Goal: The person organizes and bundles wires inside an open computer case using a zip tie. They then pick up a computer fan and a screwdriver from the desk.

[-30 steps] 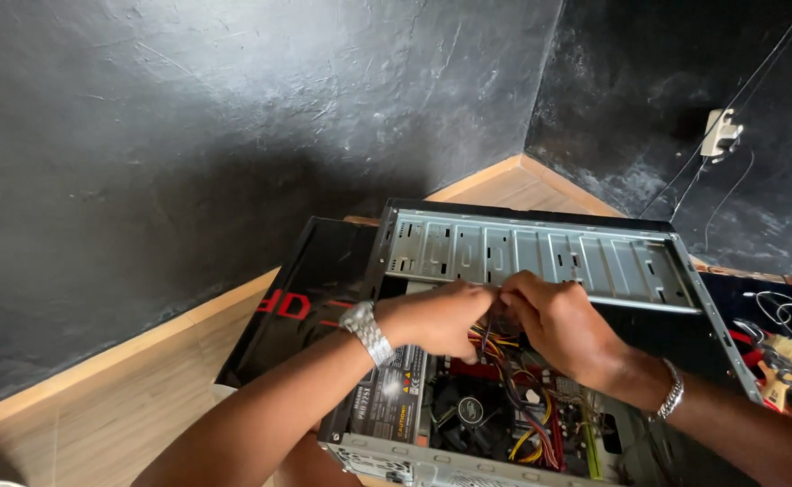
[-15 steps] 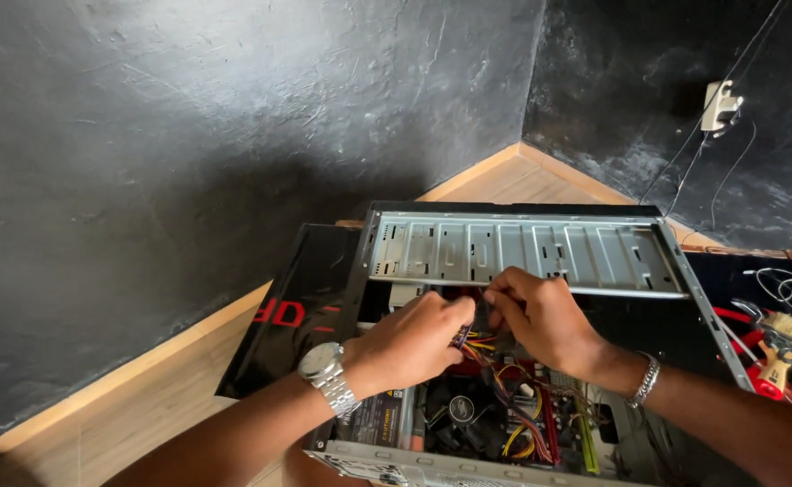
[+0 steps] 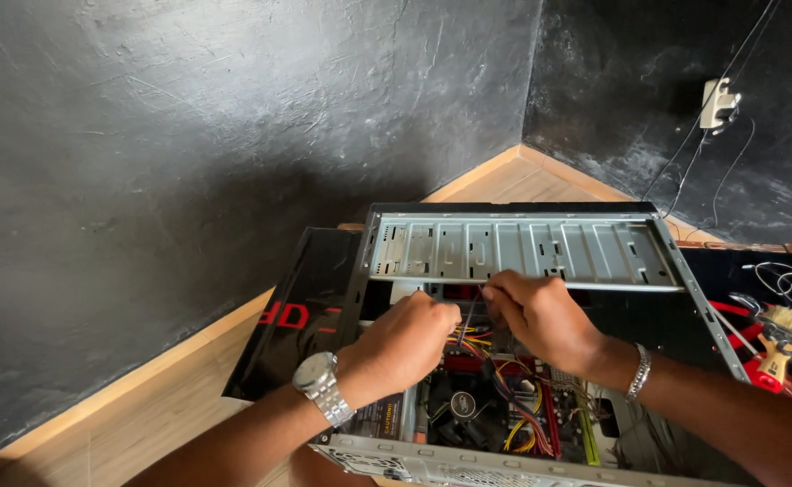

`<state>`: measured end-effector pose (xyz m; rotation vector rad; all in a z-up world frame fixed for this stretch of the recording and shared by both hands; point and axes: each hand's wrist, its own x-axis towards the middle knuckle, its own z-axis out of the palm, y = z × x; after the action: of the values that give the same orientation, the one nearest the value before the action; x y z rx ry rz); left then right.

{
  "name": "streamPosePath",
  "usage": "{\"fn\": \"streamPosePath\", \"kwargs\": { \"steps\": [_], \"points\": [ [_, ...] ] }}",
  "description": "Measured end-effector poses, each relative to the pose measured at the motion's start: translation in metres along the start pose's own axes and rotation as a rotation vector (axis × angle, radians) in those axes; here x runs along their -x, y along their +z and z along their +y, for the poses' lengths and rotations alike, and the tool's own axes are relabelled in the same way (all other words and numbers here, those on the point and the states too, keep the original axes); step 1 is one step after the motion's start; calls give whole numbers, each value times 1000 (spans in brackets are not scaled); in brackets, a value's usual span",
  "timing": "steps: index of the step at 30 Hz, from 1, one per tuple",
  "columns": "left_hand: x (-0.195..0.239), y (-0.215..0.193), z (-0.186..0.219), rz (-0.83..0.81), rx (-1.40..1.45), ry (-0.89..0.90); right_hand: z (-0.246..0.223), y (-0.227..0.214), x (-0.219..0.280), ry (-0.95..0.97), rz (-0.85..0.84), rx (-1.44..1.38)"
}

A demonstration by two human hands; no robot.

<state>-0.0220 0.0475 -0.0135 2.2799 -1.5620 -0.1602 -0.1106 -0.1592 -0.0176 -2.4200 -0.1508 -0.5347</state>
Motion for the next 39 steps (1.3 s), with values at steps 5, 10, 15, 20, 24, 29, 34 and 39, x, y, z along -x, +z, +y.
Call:
{"fn": "streamPosePath", "kwargs": {
  "steps": [5,10,15,20,24,29,34,39],
  "points": [
    [14,-27,38,42,-226,96,2,3,-4,-276,22,136],
    [23,-29,45,196,-189,290,10,16,-5,-100,-20,-38],
    [29,-35,40,101,-31,213,39,46,-2,60,-193,-26],
    [30,-37,41,67,58,238,41,54,-16,245,-391,28],
    [27,-37,39,58,94,223,11,43,-23,567,-578,-286],
    [11,-29,33,78,156,207,42,65,-33,756,-650,-378],
    [-2,-24,19,56,330,151,110,98,-29,579,-647,-92],
    [-4,-19,21,6,311,114,102,83,-5,329,-598,84]
  ]
}}
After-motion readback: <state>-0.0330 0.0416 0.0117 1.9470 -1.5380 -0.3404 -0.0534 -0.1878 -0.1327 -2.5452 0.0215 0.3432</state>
